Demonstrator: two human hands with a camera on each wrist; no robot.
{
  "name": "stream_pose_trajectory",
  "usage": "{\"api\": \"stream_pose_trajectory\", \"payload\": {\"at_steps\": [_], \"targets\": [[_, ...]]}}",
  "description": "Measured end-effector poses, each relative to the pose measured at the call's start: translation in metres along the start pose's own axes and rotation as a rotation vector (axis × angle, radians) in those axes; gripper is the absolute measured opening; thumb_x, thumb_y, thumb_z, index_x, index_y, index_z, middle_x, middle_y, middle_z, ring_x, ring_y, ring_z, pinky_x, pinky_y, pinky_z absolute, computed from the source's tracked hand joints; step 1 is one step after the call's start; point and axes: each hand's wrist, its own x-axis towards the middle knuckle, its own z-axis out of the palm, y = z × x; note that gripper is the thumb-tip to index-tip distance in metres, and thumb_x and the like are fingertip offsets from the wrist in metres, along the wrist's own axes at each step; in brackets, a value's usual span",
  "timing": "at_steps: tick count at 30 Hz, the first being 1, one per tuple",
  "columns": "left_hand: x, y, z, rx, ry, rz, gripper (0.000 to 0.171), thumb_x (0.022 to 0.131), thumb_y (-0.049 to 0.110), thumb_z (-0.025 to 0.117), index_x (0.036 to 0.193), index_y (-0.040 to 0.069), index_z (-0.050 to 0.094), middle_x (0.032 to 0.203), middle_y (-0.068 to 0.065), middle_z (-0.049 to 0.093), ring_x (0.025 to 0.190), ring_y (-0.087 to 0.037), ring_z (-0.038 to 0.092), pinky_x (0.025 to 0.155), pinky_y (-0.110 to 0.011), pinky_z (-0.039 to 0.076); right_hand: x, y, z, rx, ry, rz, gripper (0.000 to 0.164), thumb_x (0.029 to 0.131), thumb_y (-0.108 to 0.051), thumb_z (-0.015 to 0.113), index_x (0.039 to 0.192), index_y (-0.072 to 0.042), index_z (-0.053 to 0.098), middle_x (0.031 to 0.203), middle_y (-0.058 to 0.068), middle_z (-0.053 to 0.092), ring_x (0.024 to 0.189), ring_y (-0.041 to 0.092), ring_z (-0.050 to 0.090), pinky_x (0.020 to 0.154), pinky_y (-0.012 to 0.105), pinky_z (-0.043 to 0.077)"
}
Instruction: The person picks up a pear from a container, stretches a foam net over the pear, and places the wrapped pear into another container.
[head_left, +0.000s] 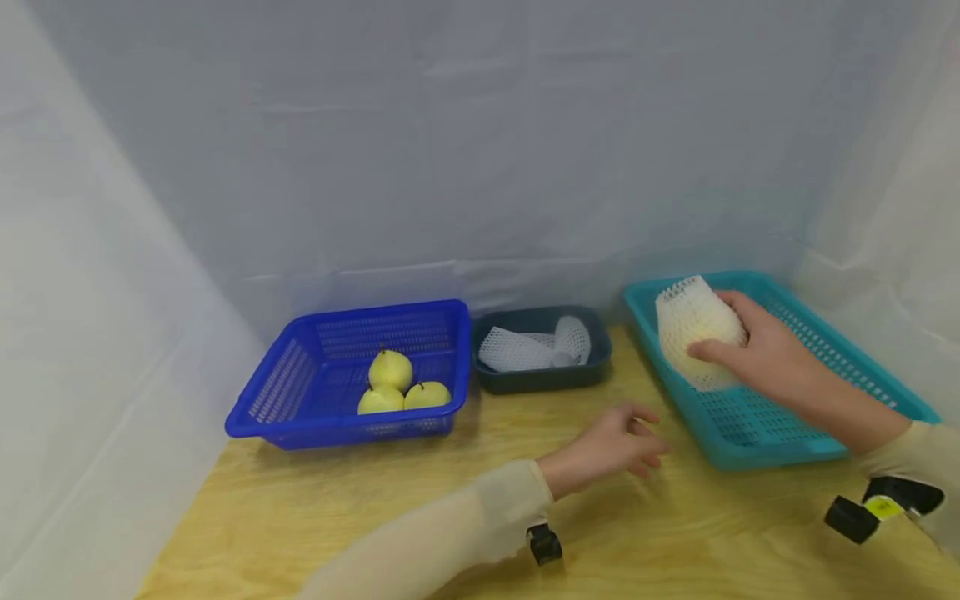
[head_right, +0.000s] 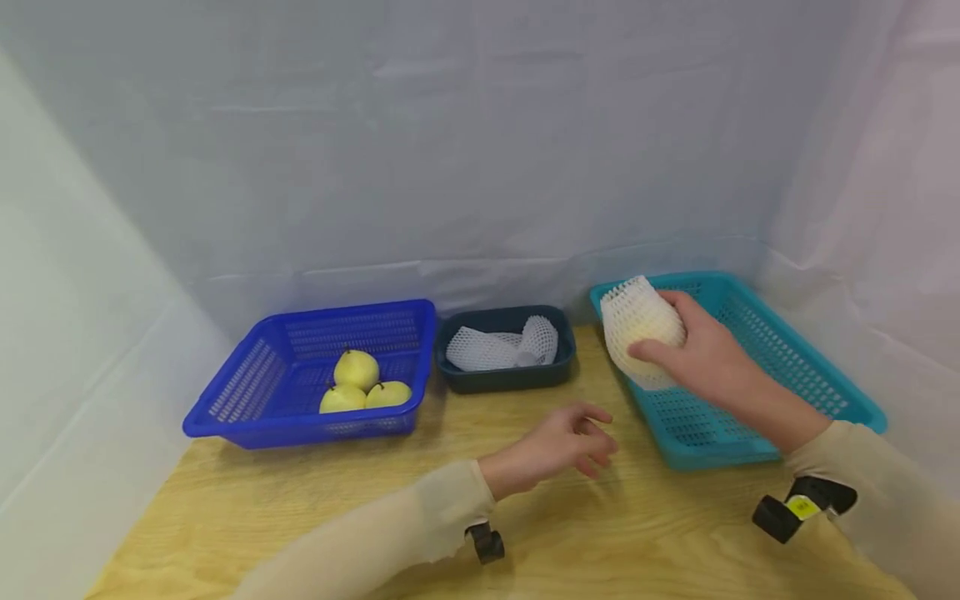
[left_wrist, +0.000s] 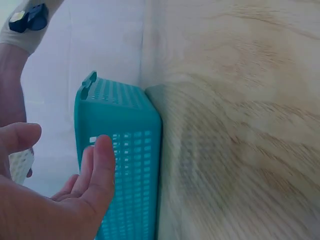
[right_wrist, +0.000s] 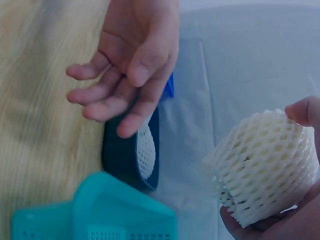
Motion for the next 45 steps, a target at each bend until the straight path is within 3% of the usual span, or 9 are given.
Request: {"api": "stream_pose_trajectory", "payload": {"at_steps": [6, 10, 14, 19, 23, 30, 36, 45], "targets": [[0.016, 0.001, 0.018, -0.022, -0.026, -0.028, 0.027, 0.094, 0.015, 0.067, 0.117, 0.003, 0.060, 0.090, -0.016, 0.074, 0.078, -0.028, 0.072, 0.074, -0.045, 0.061, 0.017, 0.003, -0.017, -0.103, -0.004, -0.002, 0.086, 0.097, -0.042, 0.062, 0.158, -0.003, 0.017, 0.140, 0.031, 0.042, 0.108, 0.044, 0.056, 0.067, 0.040, 0.053], [0.026, 0.001, 0.026, -0.026, -0.052, -0.041, 0.026, 0.096, 0.023, 0.066, 0.113, 0.005, 0.061, 0.094, -0.019, 0.075, 0.080, -0.032, 0.073, 0.074, -0.044, 0.061, 0.028, 0.006, -0.027, -0.161, -0.012, -0.015, 0.086, 0.096, -0.042, 0.064, 0.157, -0.001, 0.019, 0.137, 0.031, 0.045, 0.104, 0.042, 0.059, 0.066, 0.040, 0.053], [0.036, 0.001, 0.037, -0.078, -0.008, -0.058, 0.024, 0.095, 0.022, 0.067, 0.110, 0.006, 0.057, 0.091, -0.022, 0.073, 0.084, -0.044, 0.072, 0.070, -0.046, 0.061, 0.037, 0.014, -0.034, -0.213, -0.030, -0.028, 0.086, 0.095, -0.042, 0.064, 0.156, 0.000, 0.021, 0.132, 0.032, 0.050, 0.097, 0.039, 0.061, 0.063, 0.039, 0.052], [0.044, 0.000, 0.047, -0.112, 0.029, -0.069, 0.019, 0.095, 0.016, 0.068, 0.101, 0.006, 0.053, 0.082, -0.020, 0.072, 0.078, -0.045, 0.072, 0.063, -0.044, 0.061, 0.055, 0.024, -0.038, -0.291, -0.056, -0.051, 0.079, 0.093, -0.039, 0.066, 0.151, 0.000, 0.030, 0.118, 0.026, 0.060, 0.083, 0.029, 0.060, 0.057, 0.037, 0.049], [0.047, 0.001, 0.051, -0.118, 0.005, -0.070, 0.013, 0.097, 0.014, 0.065, 0.094, 0.006, 0.056, 0.076, -0.016, 0.071, 0.077, -0.043, 0.072, 0.063, -0.043, 0.061, 0.072, 0.033, -0.041, -0.347, -0.073, -0.081, 0.078, 0.091, -0.036, 0.068, 0.148, 0.005, 0.034, 0.111, 0.025, 0.061, 0.078, 0.026, 0.057, 0.055, 0.037, 0.047], [0.051, 0.003, 0.055, -0.144, -0.023, -0.084, 0.011, 0.097, 0.009, 0.062, 0.091, 0.003, 0.056, 0.072, -0.015, 0.068, 0.080, -0.046, 0.072, 0.066, -0.045, 0.061, 0.098, 0.051, -0.049, -0.434, -0.099, -0.113, 0.074, 0.089, -0.035, 0.072, 0.141, 0.008, 0.041, 0.113, 0.027, 0.062, 0.081, 0.027, 0.060, 0.058, 0.038, 0.049], [0.052, 0.004, 0.055, -0.135, 0.000, -0.100, 0.011, 0.097, 0.010, 0.064, 0.093, 0.003, 0.057, 0.075, -0.016, 0.069, 0.063, -0.029, 0.068, 0.060, -0.038, 0.060, 0.124, 0.064, -0.054, -0.529, -0.138, -0.167, 0.073, 0.088, -0.031, 0.073, 0.138, 0.013, 0.042, 0.110, 0.028, 0.061, 0.081, 0.028, 0.060, 0.059, 0.039, 0.050], [0.053, 0.015, 0.055, -0.079, 0.030, -0.096, 0.013, 0.097, 0.011, 0.065, 0.089, 0.003, 0.058, 0.071, -0.014, 0.069, 0.063, -0.032, 0.069, 0.062, -0.042, 0.060, 0.160, 0.082, -0.059, -0.619, -0.253, -0.125, 0.065, 0.085, -0.024, 0.073, 0.132, 0.012, 0.047, 0.105, 0.025, 0.060, 0.080, 0.029, 0.056, 0.062, 0.041, 0.047]]}}
